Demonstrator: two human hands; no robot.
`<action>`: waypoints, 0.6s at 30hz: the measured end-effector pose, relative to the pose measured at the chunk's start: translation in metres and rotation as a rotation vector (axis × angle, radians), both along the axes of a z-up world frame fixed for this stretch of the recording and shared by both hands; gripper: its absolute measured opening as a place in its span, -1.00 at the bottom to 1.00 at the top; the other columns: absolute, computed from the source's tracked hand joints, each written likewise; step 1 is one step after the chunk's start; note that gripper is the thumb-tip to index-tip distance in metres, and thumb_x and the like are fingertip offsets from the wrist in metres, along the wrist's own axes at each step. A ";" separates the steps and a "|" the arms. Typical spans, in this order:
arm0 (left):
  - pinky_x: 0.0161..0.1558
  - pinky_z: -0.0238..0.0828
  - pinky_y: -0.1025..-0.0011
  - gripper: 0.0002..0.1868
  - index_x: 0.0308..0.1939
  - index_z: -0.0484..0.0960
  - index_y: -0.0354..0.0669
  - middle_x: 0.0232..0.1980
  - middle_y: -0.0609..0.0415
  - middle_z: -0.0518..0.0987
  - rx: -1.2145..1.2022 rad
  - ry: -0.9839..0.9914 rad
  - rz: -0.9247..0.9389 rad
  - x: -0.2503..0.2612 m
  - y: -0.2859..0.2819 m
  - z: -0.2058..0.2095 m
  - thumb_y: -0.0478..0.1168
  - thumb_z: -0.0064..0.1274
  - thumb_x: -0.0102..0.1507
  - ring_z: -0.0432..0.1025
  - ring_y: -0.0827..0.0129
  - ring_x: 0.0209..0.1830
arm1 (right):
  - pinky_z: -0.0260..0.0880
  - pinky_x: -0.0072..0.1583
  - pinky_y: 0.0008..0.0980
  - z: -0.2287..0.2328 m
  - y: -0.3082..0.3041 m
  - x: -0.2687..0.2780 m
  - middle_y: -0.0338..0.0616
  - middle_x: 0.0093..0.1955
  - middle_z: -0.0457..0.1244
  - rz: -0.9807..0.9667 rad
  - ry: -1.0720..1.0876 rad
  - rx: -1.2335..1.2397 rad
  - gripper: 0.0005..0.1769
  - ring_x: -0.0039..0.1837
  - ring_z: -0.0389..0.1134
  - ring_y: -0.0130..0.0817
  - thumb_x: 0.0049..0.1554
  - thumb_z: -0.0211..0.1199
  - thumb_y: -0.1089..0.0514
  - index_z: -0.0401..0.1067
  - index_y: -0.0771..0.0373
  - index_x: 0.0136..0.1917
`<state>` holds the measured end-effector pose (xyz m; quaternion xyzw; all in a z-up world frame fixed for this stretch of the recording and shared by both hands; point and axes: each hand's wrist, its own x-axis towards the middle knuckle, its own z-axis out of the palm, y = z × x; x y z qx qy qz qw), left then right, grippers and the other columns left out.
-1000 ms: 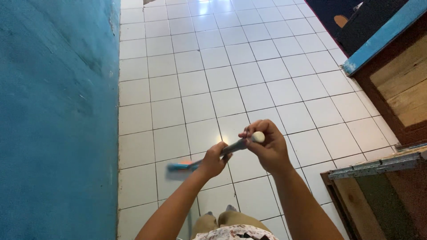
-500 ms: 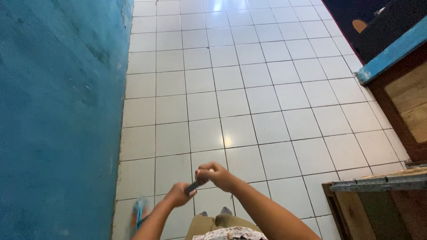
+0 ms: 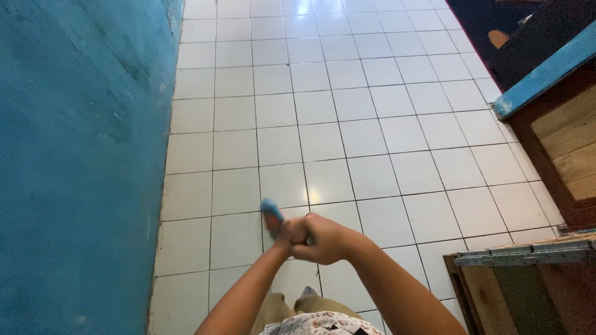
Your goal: Sweeping a tiled floor with a broom.
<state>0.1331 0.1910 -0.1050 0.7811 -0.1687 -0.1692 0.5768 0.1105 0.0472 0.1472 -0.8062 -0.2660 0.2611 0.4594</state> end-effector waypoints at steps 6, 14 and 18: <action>-0.18 0.60 0.36 -0.81 -0.12 0.62 -0.16 -0.15 0.03 0.69 0.038 -0.088 -0.101 0.026 0.003 0.020 -0.15 0.08 0.28 0.62 0.28 -0.21 | 0.29 -0.11 -0.26 0.003 0.014 -0.014 -0.12 -0.46 0.24 0.048 -0.269 0.086 -0.73 -0.30 0.22 -0.35 0.05 0.31 0.20 0.40 0.28 -0.45; -0.15 0.55 0.18 -0.84 -0.22 0.65 -0.19 -0.26 -0.15 0.67 0.209 -0.332 -0.088 0.002 0.073 0.099 -0.23 0.17 0.16 0.60 -0.01 -0.21 | 0.26 -0.25 -0.35 0.034 0.027 -0.015 -0.18 -0.43 0.21 0.002 -0.087 0.506 -0.78 -0.34 0.21 -0.41 0.05 0.19 0.24 0.31 0.28 -0.42; -0.14 0.54 0.16 -0.86 -0.18 0.65 -0.13 -0.25 -0.15 0.66 0.310 -0.225 -0.039 -0.017 0.136 0.076 -0.25 0.10 0.19 0.58 -0.03 -0.20 | 0.15 -0.24 -0.38 -0.012 0.067 -0.012 -0.18 -0.43 0.15 -0.056 0.089 0.791 -0.75 -0.31 0.12 -0.40 0.04 0.07 0.26 0.20 0.20 -0.46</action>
